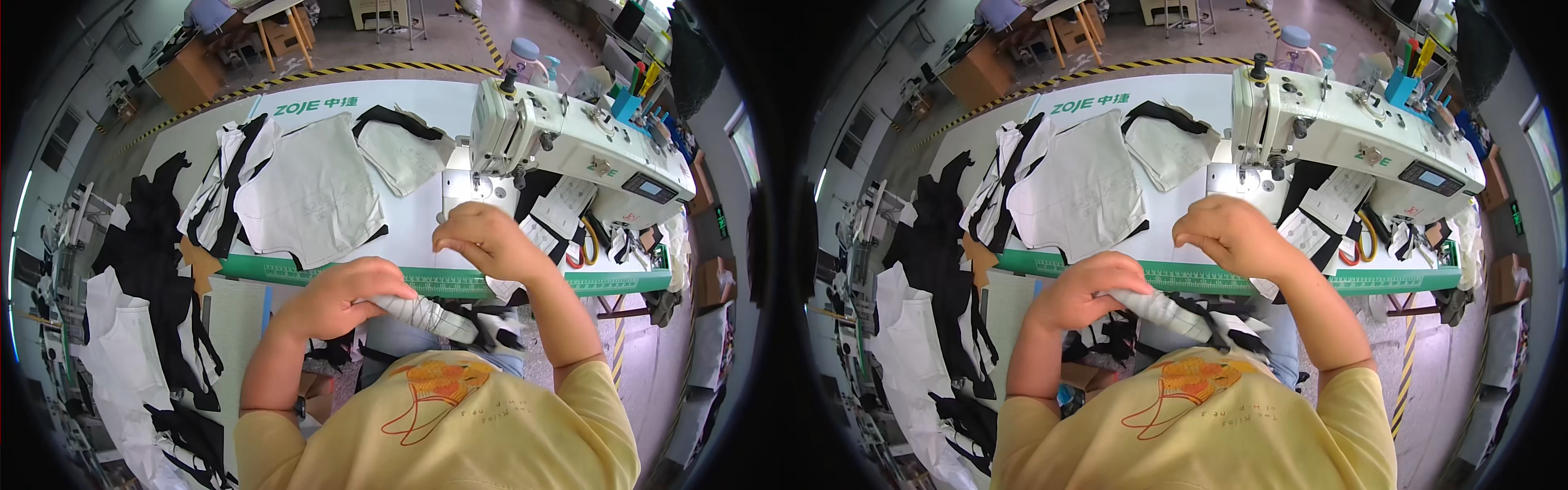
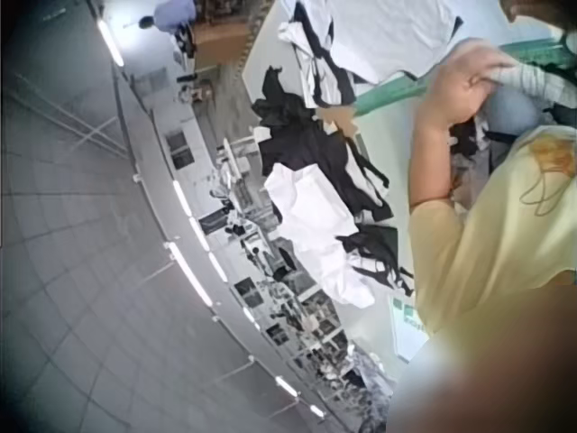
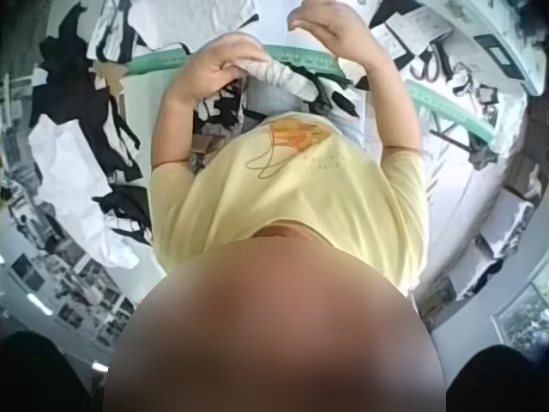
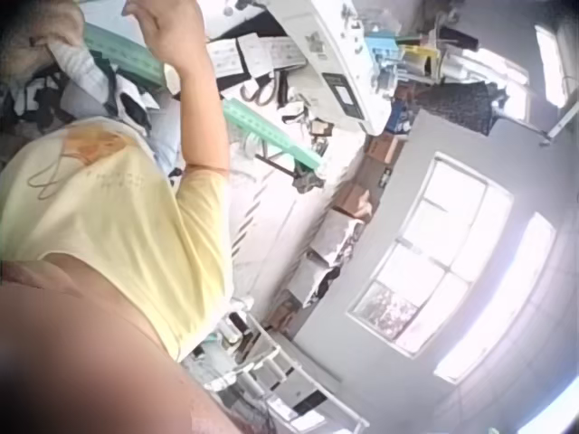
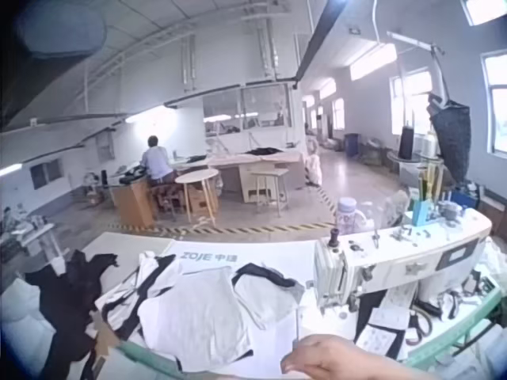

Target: Unfolding fabric pieces and matching them with paper patterns, then marking the fabric for sewing.

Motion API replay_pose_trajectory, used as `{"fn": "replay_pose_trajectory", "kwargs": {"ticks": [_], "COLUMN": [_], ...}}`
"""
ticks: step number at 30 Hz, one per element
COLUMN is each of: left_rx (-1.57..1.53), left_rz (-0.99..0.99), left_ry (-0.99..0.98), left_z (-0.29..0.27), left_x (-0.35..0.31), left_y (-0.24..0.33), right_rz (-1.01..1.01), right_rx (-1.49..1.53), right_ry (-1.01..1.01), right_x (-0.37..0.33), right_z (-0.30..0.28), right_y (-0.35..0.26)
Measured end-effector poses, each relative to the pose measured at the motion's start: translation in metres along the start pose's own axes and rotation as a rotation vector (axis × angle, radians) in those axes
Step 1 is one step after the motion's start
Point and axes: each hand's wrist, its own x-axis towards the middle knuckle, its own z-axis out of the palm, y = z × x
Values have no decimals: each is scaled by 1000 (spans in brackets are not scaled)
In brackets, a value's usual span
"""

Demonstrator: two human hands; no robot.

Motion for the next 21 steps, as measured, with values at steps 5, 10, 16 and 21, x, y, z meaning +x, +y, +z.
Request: {"fn": "replay_pose_trajectory", "kwargs": {"ticks": [5,10,16,21], "left_rx": [265,461,-692,-683], "left_rz": [-126,-181,-140,-244], "left_ry": [684,178,632,614], "left_z": [4,12,15,16], "left_x": [10,1,-1,10], "left_y": [-10,2,-28,-47], "right_rz": [-21,12,221,132], "right_rx": [126,-259,250,4], "right_ry": [-99,38,-74,82], "right_x": [-18,-1,-21,-13], "right_z": [37,8,42,49], "right_y": [-21,-18,15,-6]}}
